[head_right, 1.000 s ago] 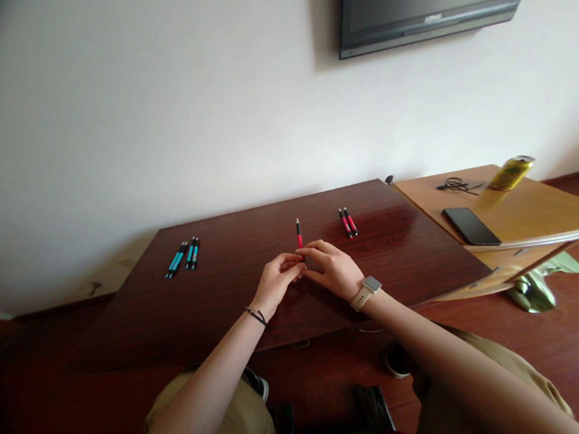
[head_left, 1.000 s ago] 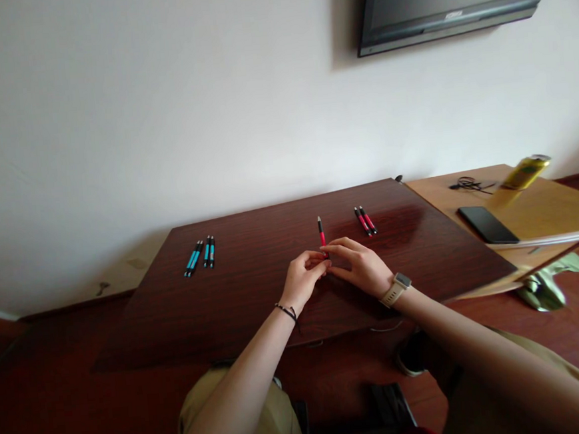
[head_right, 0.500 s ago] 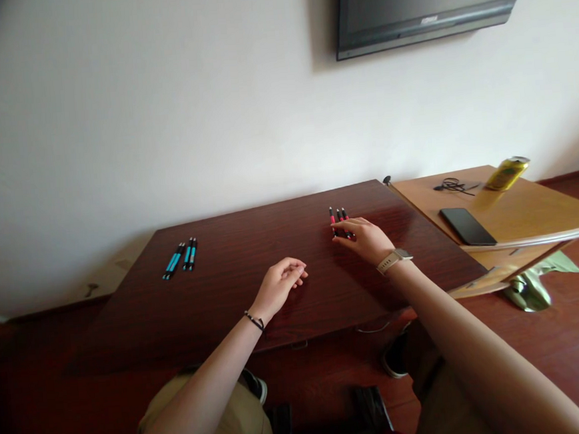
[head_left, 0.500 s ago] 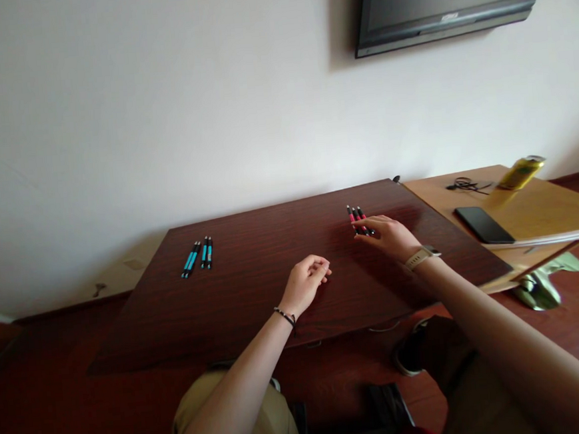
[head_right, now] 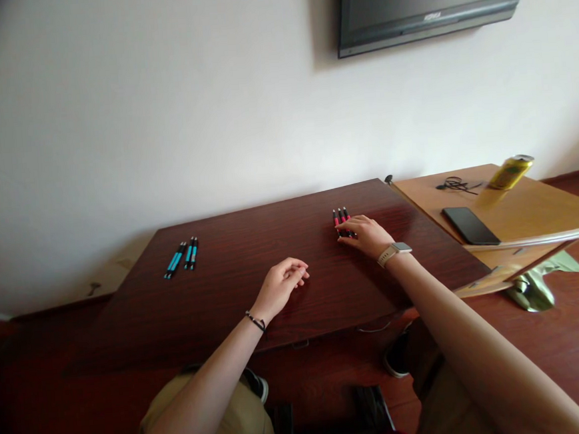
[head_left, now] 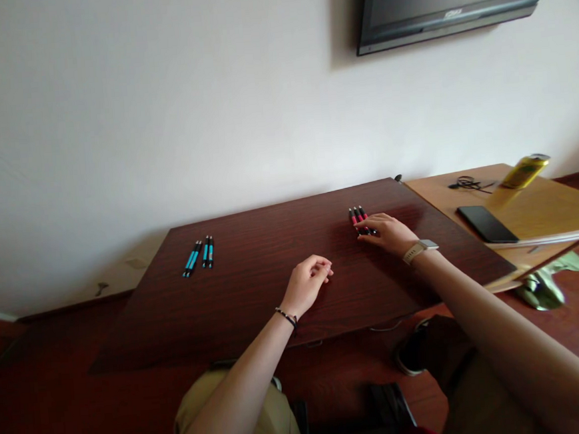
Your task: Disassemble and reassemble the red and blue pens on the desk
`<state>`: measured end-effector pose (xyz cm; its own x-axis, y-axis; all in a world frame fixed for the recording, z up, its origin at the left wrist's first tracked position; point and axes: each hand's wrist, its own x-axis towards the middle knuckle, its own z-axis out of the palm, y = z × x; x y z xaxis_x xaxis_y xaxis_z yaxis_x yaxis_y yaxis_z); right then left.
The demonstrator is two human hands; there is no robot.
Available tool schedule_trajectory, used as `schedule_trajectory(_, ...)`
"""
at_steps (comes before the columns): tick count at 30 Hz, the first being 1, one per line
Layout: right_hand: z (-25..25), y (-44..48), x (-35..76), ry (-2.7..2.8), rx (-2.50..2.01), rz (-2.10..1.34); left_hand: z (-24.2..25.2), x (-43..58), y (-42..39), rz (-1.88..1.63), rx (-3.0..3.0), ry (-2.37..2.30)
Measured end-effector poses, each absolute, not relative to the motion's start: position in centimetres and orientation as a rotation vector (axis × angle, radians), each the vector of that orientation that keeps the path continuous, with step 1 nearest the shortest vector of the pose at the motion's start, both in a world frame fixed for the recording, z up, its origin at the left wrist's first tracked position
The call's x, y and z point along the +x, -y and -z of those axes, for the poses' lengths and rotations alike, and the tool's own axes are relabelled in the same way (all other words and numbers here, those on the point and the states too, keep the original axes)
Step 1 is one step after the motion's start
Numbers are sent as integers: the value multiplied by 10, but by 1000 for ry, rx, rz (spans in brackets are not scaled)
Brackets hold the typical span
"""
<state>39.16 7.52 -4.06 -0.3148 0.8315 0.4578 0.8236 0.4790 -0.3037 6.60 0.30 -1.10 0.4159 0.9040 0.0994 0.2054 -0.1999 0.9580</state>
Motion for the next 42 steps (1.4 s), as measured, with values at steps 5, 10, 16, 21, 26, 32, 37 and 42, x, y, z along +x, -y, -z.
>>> schedule_trajectory(5, 41, -76, 393, 2183, -1348, -25, 9, 66, -1, -883, 1675, -983)
schedule_trajectory(10, 44, -78, 393, 2201, -1363, 14, 8, 67, -1, -880, 1681, -989)
schedule_trajectory(16, 47, -81, 396, 2196, -1412, 33, 8, 67, -1, -874, 1689, -993)
schedule_trajectory(21, 48, -82, 397, 2197, -1419, 46, 8, 67, -1, -880, 1683, -988)
schedule_trajectory(26, 48, -81, 398, 2194, -1434, 49, 8, 66, -1, -883, 1683, -990)
schedule_trajectory(32, 48, -80, 399, 2205, -1472, 43, 6, 66, 0, -878, 1691, -992)
schedule_trajectory(37, 46, -79, 400, 2203, -1464, 41, 6, 66, 0, -882, 1692, -987)
schedule_trajectory(42, 46, -80, 400, 2221, -1461, 27, 5, 67, 0, -873, 1694, -994)
